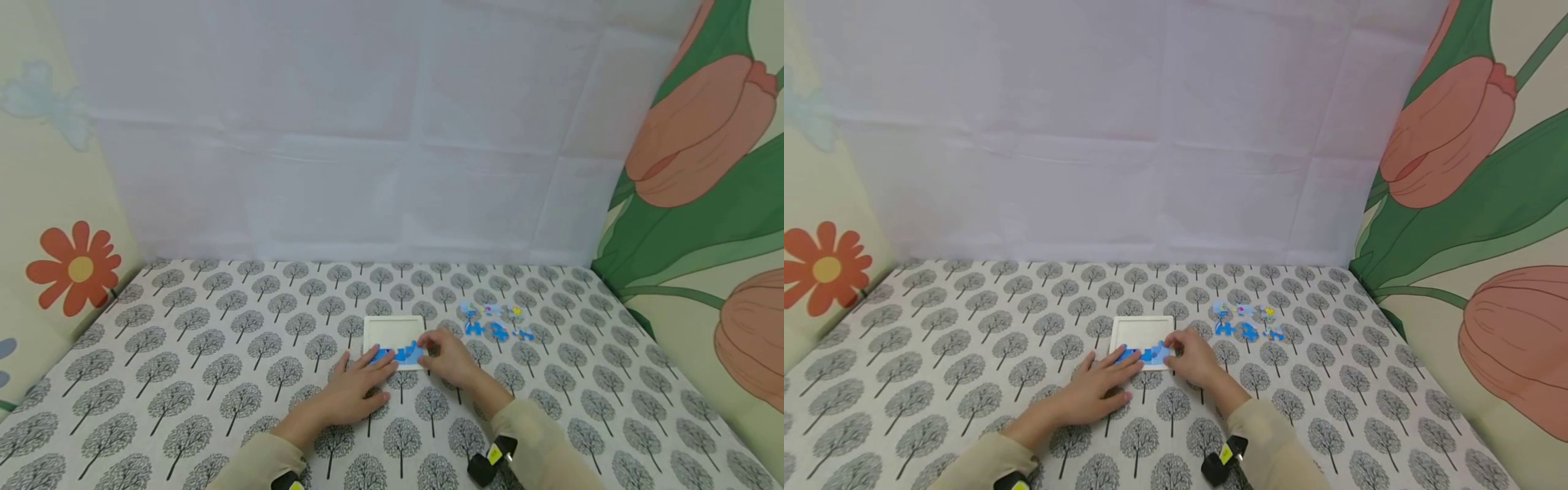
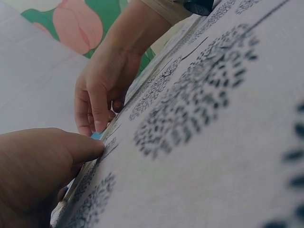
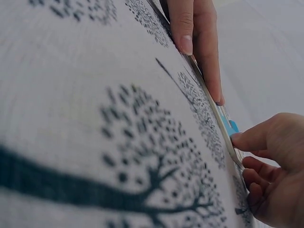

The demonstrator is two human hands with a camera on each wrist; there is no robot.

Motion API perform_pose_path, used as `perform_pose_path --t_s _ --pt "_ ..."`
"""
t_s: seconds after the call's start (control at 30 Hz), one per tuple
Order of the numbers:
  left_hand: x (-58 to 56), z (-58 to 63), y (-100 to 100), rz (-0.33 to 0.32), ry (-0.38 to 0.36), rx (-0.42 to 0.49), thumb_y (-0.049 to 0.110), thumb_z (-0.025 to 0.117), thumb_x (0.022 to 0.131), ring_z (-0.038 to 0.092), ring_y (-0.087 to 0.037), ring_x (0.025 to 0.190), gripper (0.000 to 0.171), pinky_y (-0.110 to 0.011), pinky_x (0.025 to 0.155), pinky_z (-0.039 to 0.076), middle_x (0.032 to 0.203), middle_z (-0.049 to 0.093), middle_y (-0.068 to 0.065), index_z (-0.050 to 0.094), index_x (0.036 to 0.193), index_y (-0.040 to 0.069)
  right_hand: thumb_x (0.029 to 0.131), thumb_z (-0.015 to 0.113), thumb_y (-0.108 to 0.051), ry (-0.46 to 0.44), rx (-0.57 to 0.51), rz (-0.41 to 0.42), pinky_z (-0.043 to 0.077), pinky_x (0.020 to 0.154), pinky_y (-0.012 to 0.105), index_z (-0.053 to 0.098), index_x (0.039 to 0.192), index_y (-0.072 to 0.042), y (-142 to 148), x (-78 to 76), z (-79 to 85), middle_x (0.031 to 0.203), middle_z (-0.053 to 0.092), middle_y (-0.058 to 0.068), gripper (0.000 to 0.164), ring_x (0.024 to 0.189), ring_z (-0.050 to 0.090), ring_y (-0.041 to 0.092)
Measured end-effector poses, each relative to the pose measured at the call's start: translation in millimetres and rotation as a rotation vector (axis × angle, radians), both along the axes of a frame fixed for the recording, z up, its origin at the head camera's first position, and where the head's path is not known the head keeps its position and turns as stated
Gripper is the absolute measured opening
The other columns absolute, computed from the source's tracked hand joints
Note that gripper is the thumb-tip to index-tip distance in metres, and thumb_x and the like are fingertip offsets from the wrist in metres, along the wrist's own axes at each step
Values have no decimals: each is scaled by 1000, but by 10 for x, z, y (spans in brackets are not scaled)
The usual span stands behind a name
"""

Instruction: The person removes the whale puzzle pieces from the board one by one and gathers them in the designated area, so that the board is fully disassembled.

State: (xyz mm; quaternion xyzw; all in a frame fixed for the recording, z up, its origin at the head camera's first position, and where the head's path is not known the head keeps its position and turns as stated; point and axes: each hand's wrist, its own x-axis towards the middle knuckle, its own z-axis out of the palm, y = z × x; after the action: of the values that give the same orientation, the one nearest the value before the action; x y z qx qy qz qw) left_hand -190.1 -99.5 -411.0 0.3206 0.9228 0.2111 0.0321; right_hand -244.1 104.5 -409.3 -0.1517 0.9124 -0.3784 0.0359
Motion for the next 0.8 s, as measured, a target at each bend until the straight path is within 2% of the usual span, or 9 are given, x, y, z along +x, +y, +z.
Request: perform_pose_path --t_s 0.2,0.5,0.8 --pt "11 7 0 -1 4 4 29 46 89 12 -27 127 50 -59 93 0 139 25 -5 35 133 9 75 63 -7 -34 -85 -19 40 61 28 58 89 -11 13 2 -5 87 53 -1 16 70 46 14" --pt "5 2 -2 -7 -5 7 30 46 88 11 -28 127 51 -60 92 -1 139 24 -5 35 133 9 76 61 -4 32 -165 24 39 57 28 57 83 -9 30 -7 -28 78 55 -1 10 63 45 14" --pt "4 4 -3 1 -11 3 30 47 88 11 -27 127 51 -59 93 0 139 25 -5 36 133 9 74 61 1 -7 -257 -30 39 55 25 58 81 -5 13 -22 -42 67 53 -2 9 60 45 13"
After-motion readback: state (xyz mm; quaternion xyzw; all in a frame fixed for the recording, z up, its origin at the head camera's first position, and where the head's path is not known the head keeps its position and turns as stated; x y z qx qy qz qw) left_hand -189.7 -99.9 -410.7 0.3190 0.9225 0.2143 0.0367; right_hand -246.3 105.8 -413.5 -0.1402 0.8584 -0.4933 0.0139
